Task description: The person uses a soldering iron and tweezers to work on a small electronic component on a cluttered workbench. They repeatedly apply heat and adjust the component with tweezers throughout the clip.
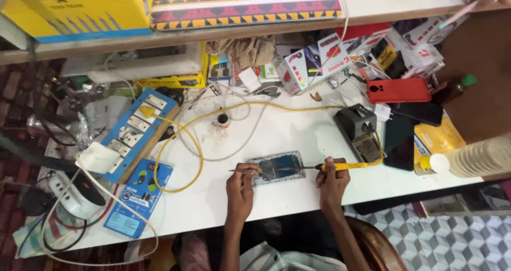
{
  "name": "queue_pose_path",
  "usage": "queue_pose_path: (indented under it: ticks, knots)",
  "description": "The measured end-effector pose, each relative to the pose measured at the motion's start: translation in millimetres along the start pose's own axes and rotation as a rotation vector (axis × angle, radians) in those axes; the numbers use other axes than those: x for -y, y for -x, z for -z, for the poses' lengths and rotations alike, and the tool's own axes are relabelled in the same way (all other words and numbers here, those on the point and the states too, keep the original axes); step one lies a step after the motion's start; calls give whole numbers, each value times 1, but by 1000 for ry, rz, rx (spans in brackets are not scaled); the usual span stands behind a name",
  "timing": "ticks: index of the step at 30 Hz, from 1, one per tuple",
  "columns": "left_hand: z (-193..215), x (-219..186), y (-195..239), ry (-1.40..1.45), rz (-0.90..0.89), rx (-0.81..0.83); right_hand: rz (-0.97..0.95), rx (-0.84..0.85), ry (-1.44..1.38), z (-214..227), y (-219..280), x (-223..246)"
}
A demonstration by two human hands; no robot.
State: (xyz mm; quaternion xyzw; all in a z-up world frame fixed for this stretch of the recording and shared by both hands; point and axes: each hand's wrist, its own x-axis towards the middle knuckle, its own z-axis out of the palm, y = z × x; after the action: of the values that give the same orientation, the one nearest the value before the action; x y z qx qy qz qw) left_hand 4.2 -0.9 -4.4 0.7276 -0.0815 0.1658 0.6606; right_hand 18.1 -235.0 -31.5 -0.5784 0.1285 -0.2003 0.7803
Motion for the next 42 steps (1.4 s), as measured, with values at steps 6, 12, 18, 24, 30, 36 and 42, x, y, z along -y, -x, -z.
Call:
queue_pose_path:
  ticks: [6,12,18,24,30,36,42]
  knots:
    - [2,2,0,44,280,4,5,15,-6,0,-1,0]
    - [-5,-5,-6,50,-24,-21,92,-17,-15,0,0,0]
    - [-2,-12,-13,57,202,27,14,-22,-24,1,0,0]
    - [-5,-10,-15,38,181,60,5,-16,-65,1,1,-2]
    - [-2,0,-14,72,130,60,21,-6,-42,1,0,-3]
    - [-2,10,-14,55,177,94,16,-10,-40,-1,-2,-2]
    - [-1,10,-14,173,221,102,17,-8,-35,-1,-2,1]
